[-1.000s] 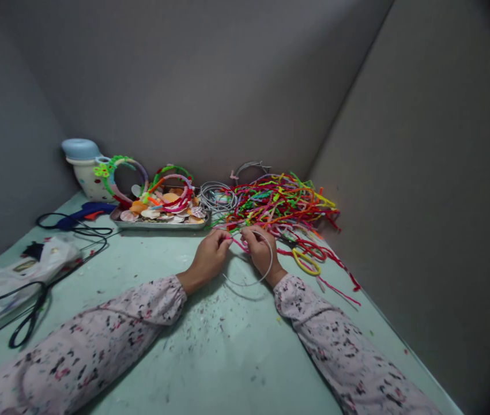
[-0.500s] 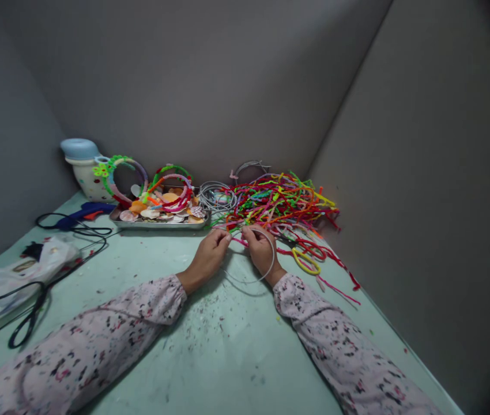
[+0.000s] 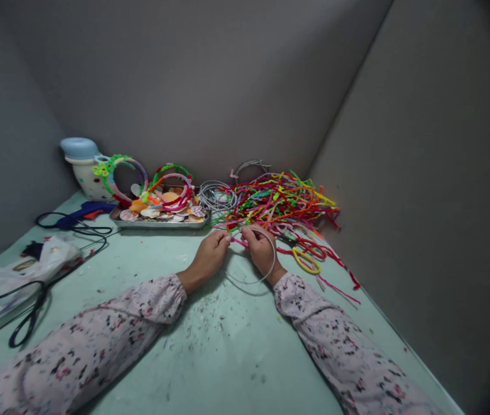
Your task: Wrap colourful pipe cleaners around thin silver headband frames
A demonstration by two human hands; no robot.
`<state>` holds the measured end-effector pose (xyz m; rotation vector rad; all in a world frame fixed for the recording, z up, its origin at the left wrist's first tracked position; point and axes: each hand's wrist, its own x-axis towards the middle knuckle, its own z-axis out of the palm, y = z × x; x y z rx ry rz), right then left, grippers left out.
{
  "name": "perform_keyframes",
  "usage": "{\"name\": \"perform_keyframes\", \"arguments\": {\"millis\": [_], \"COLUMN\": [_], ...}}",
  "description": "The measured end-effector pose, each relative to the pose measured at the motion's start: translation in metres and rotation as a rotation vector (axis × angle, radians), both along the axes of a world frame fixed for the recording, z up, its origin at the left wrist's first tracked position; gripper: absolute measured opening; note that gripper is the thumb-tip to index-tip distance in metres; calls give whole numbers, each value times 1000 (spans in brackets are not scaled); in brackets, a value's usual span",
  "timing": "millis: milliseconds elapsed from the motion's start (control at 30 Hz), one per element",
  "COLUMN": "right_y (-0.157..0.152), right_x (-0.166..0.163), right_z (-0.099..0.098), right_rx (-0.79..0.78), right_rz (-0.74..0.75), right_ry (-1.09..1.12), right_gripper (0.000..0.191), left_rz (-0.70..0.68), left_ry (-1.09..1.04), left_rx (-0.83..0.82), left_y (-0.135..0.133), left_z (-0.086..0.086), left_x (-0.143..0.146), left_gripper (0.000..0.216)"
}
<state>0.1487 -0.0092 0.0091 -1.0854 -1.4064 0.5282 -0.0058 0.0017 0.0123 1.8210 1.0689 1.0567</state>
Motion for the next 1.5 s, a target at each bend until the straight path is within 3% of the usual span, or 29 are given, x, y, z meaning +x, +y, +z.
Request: {"name": "perform_keyframes", "arguments": {"millis": [767,1100,1500], "right_y": [1,1,2], "right_x": [3,5,5], "right_z": [1,0,-2], "right_rx": [-109,-208,-233], "right_rz": [46,89,120], "right_ry": [114,179,224], "right_gripper": [29,31,30], "left_rz": [-113,-178,-208], "left_ry": [-167,-301,-343], "left_rx": [-194,-420,-448], "left_y": [1,-5,-5], "left_z": [-4,7,5], "left_x": [4,6,6], "left_gripper": [28,25,24]}}
